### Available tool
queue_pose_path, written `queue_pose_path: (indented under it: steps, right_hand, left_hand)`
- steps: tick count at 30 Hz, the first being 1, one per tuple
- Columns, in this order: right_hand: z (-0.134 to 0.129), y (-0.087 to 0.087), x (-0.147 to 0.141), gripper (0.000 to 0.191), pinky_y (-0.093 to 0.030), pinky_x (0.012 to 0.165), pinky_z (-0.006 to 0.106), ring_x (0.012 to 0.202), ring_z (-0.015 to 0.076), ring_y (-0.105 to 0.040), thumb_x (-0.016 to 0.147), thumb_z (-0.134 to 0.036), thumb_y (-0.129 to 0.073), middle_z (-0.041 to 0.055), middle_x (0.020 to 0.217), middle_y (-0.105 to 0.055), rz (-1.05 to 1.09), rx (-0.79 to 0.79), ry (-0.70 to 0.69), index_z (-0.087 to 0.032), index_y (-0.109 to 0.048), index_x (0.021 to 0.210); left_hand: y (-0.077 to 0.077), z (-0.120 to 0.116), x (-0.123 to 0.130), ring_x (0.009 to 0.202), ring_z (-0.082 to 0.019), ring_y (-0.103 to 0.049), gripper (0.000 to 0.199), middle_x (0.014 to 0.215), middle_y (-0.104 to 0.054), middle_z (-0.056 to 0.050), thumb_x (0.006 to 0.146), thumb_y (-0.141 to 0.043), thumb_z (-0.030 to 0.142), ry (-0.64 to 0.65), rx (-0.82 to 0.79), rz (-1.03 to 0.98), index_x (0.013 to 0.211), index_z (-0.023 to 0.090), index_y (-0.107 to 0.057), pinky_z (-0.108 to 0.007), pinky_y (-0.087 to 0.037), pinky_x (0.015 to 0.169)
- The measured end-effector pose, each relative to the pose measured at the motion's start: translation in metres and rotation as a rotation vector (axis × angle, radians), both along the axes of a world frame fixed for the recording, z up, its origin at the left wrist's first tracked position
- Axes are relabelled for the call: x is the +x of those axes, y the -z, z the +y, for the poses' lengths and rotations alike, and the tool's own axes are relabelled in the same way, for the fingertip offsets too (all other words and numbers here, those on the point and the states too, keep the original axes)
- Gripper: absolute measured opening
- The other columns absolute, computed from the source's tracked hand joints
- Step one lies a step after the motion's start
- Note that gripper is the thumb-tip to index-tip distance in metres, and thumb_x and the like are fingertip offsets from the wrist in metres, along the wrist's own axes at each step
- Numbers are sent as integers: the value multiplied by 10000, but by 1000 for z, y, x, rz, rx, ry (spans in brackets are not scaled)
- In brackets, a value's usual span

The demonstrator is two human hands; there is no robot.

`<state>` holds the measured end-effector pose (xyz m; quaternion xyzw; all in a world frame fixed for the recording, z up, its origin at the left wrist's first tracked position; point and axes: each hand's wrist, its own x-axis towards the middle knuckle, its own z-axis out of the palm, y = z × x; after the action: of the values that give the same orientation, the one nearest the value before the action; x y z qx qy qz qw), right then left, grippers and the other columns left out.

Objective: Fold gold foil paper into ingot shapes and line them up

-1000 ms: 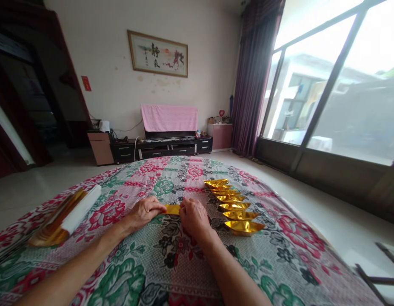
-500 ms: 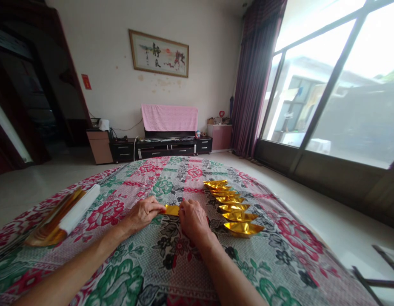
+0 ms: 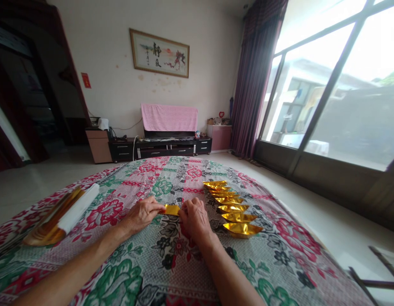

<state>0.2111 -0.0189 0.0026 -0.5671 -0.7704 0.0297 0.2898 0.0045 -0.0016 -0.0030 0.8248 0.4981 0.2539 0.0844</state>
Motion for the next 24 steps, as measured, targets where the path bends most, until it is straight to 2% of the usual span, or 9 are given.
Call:
queue_pose_path:
  steps: [8,16,24]
  right_hand:
    - [8,5,4,142,-347,754,239,812,137,-490,778,-217,-523,32,819,-549,81,-32,-59,-194,-663,766]
    - [9,2,8,190,-375,750,224,780,127,-530,753,-148,-490,30,812,-592,124,-12,-92,-189,-675,757]
    - [12,5,11,273,-413,742,223,776,130,-568,735,-83,-403,31,830,-633,339,66,15,-173,-650,808]
  left_hand:
    - [0,1,1,715,-109,-524,279,772,-560,-16,817,-428,232,2,7,-13,894,267,-693,-205,-420,696]
    - [4,2,1,700,-102,-527,287,775,-562,-9,819,-422,221,4,32,-17,905,276,-690,-205,-417,684]
    - [0,1,2,712,-107,-522,293,766,-555,-12,807,-421,204,-8,16,1,899,269,-691,-206,-412,683]
